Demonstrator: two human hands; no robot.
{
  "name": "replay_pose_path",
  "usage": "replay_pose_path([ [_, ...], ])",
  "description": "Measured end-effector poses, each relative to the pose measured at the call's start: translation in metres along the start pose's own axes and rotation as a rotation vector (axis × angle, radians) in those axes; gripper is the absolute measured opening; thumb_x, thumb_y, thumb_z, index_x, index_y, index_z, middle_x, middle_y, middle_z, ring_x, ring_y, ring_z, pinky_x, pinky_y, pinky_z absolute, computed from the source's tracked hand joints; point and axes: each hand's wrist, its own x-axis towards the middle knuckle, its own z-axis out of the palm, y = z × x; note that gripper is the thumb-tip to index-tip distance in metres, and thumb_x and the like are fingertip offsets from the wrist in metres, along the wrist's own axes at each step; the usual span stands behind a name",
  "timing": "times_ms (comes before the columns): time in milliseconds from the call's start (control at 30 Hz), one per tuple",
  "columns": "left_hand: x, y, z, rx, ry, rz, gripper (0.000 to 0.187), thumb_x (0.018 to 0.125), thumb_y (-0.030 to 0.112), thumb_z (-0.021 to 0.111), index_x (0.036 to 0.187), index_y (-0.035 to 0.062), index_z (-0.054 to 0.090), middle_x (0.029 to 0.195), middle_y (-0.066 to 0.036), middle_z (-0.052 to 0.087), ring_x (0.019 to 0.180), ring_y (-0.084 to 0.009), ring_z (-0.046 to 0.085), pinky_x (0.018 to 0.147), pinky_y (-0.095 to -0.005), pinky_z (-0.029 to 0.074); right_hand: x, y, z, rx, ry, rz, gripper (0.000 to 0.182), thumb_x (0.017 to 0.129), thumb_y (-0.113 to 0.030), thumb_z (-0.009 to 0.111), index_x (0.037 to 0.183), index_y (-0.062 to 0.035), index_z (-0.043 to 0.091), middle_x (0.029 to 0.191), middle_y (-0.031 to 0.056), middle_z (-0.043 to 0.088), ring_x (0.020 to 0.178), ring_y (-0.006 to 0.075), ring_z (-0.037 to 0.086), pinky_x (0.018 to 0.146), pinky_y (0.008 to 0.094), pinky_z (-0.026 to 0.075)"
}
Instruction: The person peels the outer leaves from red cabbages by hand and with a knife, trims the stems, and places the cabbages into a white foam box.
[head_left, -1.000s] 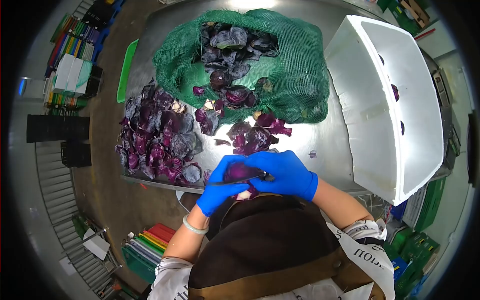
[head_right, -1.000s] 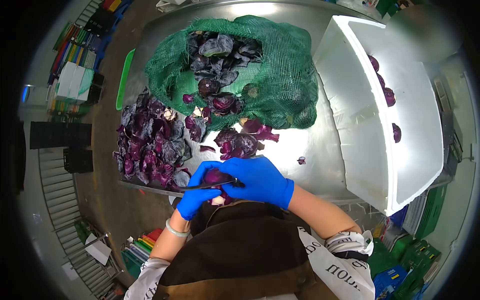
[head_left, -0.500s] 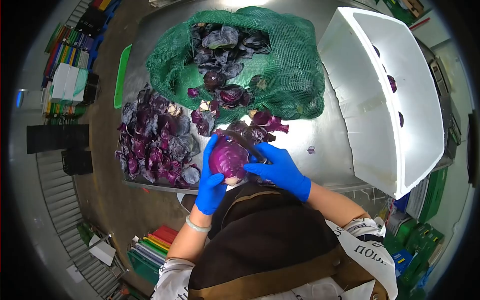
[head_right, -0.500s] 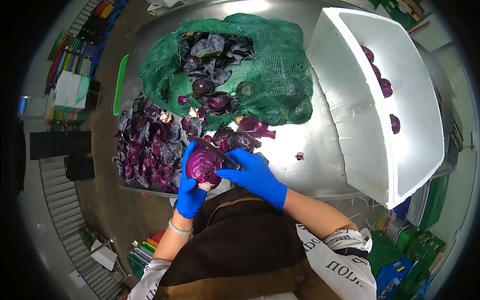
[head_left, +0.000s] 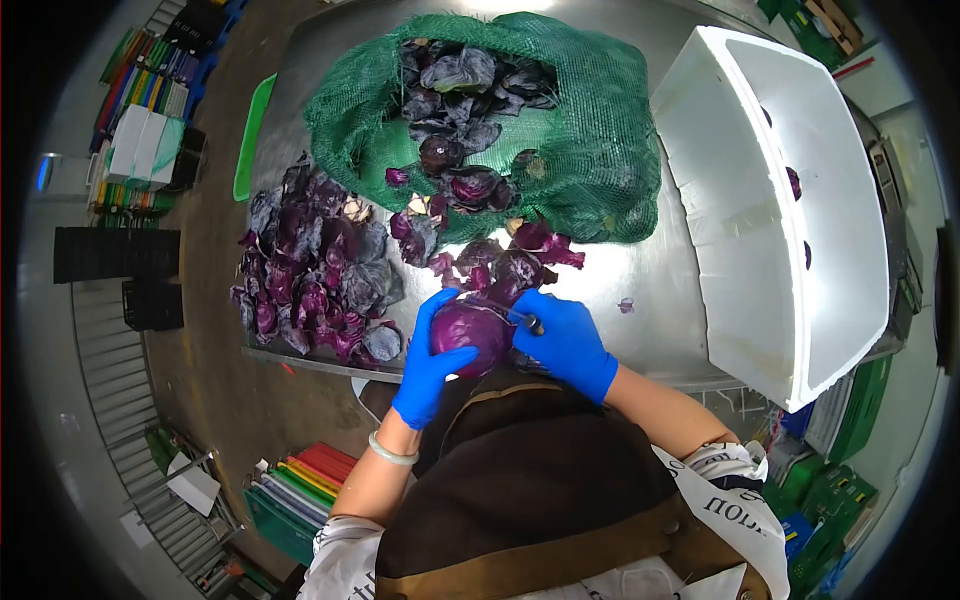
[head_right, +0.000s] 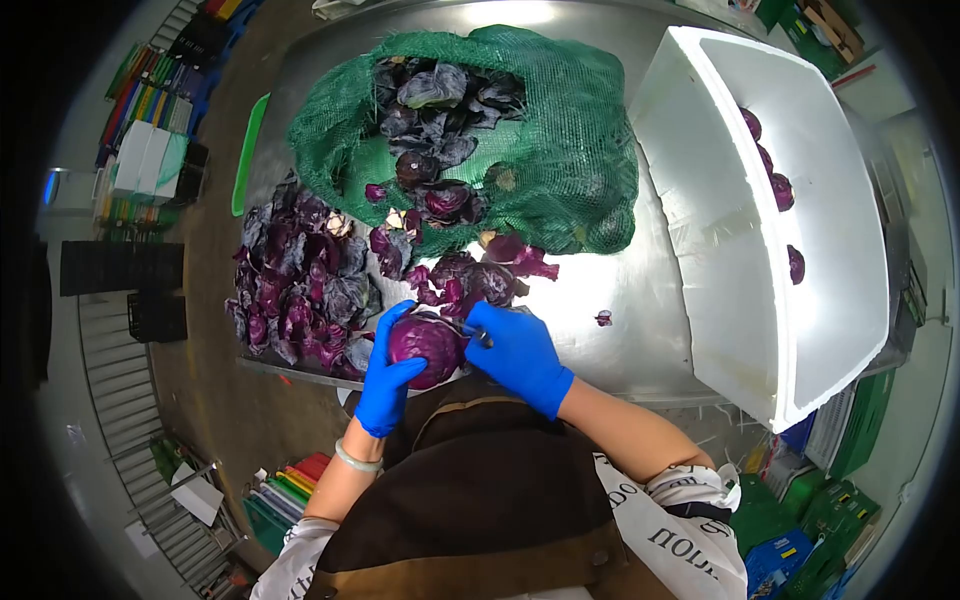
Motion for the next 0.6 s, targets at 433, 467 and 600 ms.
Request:
replay_pose_path([
  [433, 0.001, 0.011, -0.003, -0.040, -0.250, -0.029, 0.119, 0.059, 0.011, 0.082, 0.154, 0.0191, 0.012, 0.127, -0.010, 0.049, 0.118, -0.0239, 0.052, 0.102, -0.0372, 0.043, 0.018, -0.014, -0.025, 0.067, -0.095, -0.450, 0.026, 0.072, -0.011, 0.073, 0.098, -0.0090, 0.067, 0.078, 0.0069, 0.065, 0.064, 0.0231, 0.064, 0.059, 0.0304, 0.053],
  [467, 0.001, 0.009, -0.005, -0.020, -0.238, -0.031, 0.120, 0.058, 0.012, 0.083, 0.154, 0.0190, 0.010, 0.127, -0.010, 0.049, 0.118, -0.0238, 0.052, 0.102, -0.0371, 0.043, 0.016, -0.014, -0.022, 0.024, -0.085, -0.431, 0.023, 0.072, -0.014, 0.072, 0.094, -0.0081, 0.067, 0.078, 0.0068, 0.065, 0.065, 0.0229, 0.064, 0.059, 0.0314, 0.052],
  [600, -0.003, 0.015, -0.005, 0.110, -0.274, 0.090, 0.127, 0.056, 0.014, 0.085, 0.154, 0.0177, 0.005, 0.133, -0.012, 0.044, 0.121, -0.0243, 0.049, 0.104, -0.0380, 0.042, 0.027, 0.014, -0.014, 0.348, -0.003, 0.072, 0.020, 0.073, -0.018, 0.070, 0.088, -0.0046, 0.066, 0.076, 0.0093, 0.064, 0.061, 0.0205, 0.062, 0.058, 0.0311, 0.050],
])
